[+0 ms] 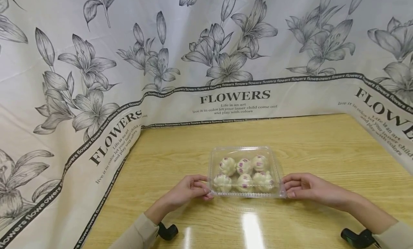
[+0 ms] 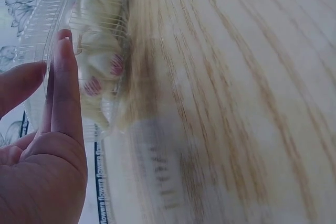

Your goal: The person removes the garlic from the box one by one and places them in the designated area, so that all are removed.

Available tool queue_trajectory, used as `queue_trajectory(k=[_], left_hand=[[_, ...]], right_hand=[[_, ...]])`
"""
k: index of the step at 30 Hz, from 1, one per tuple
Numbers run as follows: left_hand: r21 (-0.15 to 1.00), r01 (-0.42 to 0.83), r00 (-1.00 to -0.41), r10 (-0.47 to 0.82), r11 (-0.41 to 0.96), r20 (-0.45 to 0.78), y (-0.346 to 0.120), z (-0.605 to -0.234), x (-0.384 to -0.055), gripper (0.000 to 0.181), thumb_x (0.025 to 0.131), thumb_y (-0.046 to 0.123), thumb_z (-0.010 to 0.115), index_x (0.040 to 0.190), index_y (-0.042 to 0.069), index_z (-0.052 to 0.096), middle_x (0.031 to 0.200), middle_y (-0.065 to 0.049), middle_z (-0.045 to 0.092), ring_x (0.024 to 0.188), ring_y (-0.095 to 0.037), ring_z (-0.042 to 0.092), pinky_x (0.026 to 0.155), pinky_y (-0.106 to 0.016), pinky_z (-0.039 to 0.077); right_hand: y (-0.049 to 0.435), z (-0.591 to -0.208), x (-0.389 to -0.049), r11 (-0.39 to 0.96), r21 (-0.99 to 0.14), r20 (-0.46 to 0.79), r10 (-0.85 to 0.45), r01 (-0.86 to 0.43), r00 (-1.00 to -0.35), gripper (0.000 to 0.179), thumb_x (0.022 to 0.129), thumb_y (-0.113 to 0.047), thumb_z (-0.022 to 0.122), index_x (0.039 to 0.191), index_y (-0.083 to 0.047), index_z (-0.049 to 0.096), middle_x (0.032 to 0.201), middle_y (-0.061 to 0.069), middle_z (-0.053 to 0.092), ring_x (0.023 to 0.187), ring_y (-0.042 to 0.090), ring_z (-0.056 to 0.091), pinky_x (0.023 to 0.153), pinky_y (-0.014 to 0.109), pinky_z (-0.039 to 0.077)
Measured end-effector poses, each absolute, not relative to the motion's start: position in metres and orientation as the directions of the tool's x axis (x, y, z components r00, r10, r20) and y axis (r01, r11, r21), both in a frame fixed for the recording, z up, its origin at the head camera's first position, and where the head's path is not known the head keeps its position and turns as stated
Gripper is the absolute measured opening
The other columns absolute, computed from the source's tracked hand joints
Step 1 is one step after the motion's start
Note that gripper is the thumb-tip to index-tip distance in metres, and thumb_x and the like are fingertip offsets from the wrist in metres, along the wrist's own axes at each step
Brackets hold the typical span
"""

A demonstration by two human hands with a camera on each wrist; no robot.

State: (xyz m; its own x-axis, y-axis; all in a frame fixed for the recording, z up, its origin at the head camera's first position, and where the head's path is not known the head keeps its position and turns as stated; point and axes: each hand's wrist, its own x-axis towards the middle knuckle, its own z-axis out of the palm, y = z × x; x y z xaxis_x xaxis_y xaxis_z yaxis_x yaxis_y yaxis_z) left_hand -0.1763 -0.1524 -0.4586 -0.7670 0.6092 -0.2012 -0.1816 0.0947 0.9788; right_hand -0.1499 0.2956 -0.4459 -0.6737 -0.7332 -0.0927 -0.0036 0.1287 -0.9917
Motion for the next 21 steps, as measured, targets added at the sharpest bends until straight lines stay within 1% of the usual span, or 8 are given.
queue_trajectory(k=[6, 9, 13, 15, 21], left_hand=[[0.977, -0.186, -0.765, 0.609, 0.102, -0.209, -0.1526, -0.4568, -0.1761, 0.054, 0.099, -0.005, 0.061, 0.146, -0.015, 0.037, 0.109, -0.018, 0.072, 0.096, -0.023, 0.074, 0.091, -0.036, 0.061], [0.978, -0.185, -0.764, 0.611, 0.1, -0.208, -0.1527, -0.4563, -0.1756, 0.054, 0.099, -0.005, 0.061, 0.146, -0.015, 0.037, 0.109, -0.018, 0.072, 0.097, -0.023, 0.074, 0.091, -0.036, 0.061], [0.976, -0.195, -0.765, 0.608, 0.093, -0.211, -0.1526, -0.4567, -0.1753, 0.05, 0.099, -0.006, 0.061, 0.145, -0.013, 0.041, 0.108, -0.019, 0.072, 0.097, -0.025, 0.074, 0.091, -0.037, 0.061], [0.976, -0.194, -0.765, 0.608, 0.097, -0.213, -0.1527, -0.4571, -0.1751, 0.05, 0.099, -0.006, 0.061, 0.145, -0.013, 0.041, 0.108, -0.019, 0.072, 0.097, -0.025, 0.074, 0.09, -0.037, 0.061], [0.976, -0.192, -0.766, 0.605, 0.106, -0.216, -0.1533, -0.4577, -0.1748, 0.053, 0.099, -0.005, 0.062, 0.146, -0.014, 0.039, 0.109, -0.019, 0.072, 0.096, -0.024, 0.074, 0.089, -0.035, 0.062]], right_hand=[[0.2941, -0.4442, -0.1499, 0.111, -0.993, -0.108, -0.731, 0.039, -0.674, 0.044, 0.106, -0.001, 0.051, 0.139, 0.022, 0.036, 0.127, 0.028, 0.063, 0.117, 0.032, 0.066, 0.099, 0.035, 0.057], [0.2927, -0.4461, -0.1504, 0.073, -0.995, -0.095, -0.741, 0.061, -0.664, 0.041, 0.106, 0.001, 0.05, 0.138, 0.022, 0.036, 0.125, 0.03, 0.064, 0.115, 0.034, 0.067, 0.099, 0.039, 0.057], [0.291, -0.4484, -0.1507, 0.005, -0.994, -0.073, -0.762, 0.108, -0.643, 0.036, 0.105, 0.005, 0.049, 0.135, 0.022, 0.037, 0.121, 0.034, 0.064, 0.113, 0.034, 0.068, 0.099, 0.044, 0.056], [0.2899, -0.4483, -0.1503, -0.01, -0.992, -0.072, -0.764, 0.123, -0.641, 0.034, 0.105, 0.005, 0.048, 0.133, 0.022, 0.038, 0.119, 0.035, 0.064, 0.111, 0.034, 0.069, 0.097, 0.045, 0.057], [0.2864, -0.4459, -0.1496, 0.014, -0.992, -0.094, -0.739, 0.124, -0.667, 0.034, 0.106, 0.002, 0.048, 0.131, 0.022, 0.037, 0.113, 0.032, 0.067, 0.105, 0.031, 0.07, 0.092, 0.043, 0.06]])
